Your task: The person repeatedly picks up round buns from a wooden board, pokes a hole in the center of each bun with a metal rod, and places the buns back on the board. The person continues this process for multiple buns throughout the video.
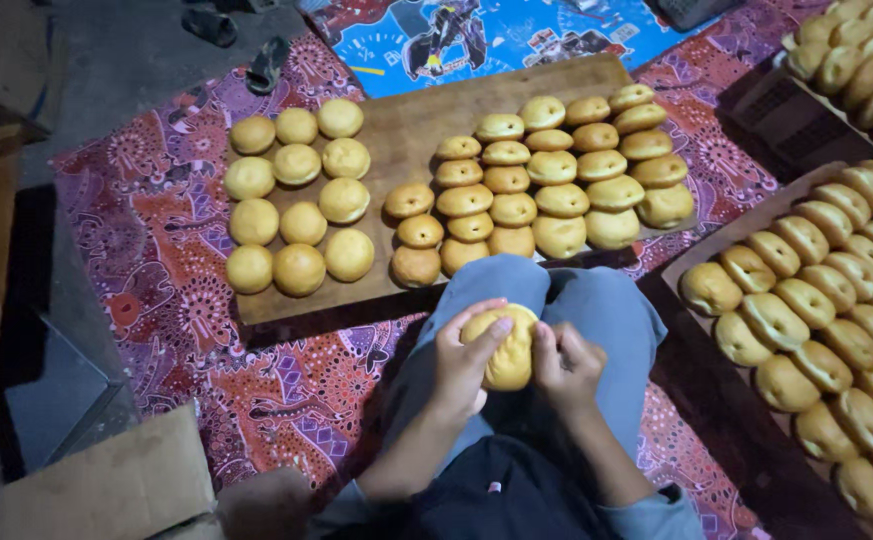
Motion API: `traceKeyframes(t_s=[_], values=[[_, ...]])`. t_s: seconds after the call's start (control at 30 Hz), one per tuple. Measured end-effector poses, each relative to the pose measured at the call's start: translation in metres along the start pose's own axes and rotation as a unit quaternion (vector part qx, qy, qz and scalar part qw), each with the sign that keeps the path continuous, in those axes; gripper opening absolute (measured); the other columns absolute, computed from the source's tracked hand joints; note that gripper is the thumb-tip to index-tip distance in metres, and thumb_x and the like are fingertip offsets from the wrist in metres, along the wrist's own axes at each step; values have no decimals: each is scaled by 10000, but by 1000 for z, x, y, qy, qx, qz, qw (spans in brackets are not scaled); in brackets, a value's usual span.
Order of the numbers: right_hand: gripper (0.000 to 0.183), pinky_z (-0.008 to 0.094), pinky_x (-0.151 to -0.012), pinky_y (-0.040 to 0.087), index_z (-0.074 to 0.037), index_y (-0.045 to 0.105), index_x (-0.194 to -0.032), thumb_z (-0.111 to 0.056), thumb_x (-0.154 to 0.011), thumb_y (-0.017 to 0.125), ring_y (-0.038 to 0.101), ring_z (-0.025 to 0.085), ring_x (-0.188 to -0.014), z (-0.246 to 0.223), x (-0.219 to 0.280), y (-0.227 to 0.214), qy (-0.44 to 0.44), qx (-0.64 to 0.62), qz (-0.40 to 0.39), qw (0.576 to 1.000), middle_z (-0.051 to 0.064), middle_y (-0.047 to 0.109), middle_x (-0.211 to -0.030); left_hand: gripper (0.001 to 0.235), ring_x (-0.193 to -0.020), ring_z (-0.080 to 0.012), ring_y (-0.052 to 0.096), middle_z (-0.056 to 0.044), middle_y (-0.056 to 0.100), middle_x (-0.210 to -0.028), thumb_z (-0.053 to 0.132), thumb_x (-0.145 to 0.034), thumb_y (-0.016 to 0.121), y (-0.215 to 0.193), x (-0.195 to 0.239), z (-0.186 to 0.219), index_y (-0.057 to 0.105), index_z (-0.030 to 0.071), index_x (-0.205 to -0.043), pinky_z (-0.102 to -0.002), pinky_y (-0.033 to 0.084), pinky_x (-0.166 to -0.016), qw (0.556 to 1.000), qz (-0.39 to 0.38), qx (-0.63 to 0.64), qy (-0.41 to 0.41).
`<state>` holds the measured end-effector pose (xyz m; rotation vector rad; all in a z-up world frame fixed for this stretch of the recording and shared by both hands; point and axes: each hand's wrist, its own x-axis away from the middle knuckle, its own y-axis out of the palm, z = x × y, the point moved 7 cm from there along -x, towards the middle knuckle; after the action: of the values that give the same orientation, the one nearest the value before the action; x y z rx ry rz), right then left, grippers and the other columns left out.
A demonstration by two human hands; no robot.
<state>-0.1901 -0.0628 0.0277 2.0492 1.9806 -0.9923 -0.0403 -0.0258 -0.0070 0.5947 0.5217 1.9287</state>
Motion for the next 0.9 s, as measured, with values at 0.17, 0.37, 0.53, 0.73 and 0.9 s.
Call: traceKeyframes(t_s=[0.17,0.37,0.53,0.73,0.9], values=[[303,279,-462,394,-47,602,-684,-102,-972,676,512,106,-460,14,2,14,43,-81,-131,987,23,553,-535,370,-950,-159,714,-151,733,-1110,65,-881,771,-5,-9,2,682,-68,-1215,-292,586,-866,998,-52,-9,-33],[221,329,-500,400,-13,658,-775,-35,-994,676,519,171,-480,0,-2,1,-173,25,54,983,84,584,-612,418,-1027,-160,696,-137,720,-1195,99,-895,753,-2,-2,-5,664,-64,-1270,-290,568,-924,999,40,18,2],[205,351,-498,392,-16,679,-780,-46,-978,719,513,195,-471,13,-16,6,-119,102,63,986,101,593,-616,627,-1140,-171,656,-135,674,-1289,201,-859,820,10,0,7,578,-57,-1377,-306,535,-1013,996,-8,-50,79],[202,320,-511,438,-20,704,-816,-121,-991,720,588,152,-512,10,-37,13,1,90,-15,996,108,627,-644,1025,-1232,-353,519,-202,440,-1339,329,-488,998,14,-9,46,540,132,-1384,-457,479,-1056,812,-103,-507,269],[179,281,-625,494,-18,718,-914,-142,-1030,662,639,100,-663,23,-63,-8,52,61,-66,995,57,692,-756,933,-1309,-342,542,-147,487,-1405,257,-607,925,-39,-100,50,529,230,-1451,-448,467,-1128,801,-168,-547,174]])
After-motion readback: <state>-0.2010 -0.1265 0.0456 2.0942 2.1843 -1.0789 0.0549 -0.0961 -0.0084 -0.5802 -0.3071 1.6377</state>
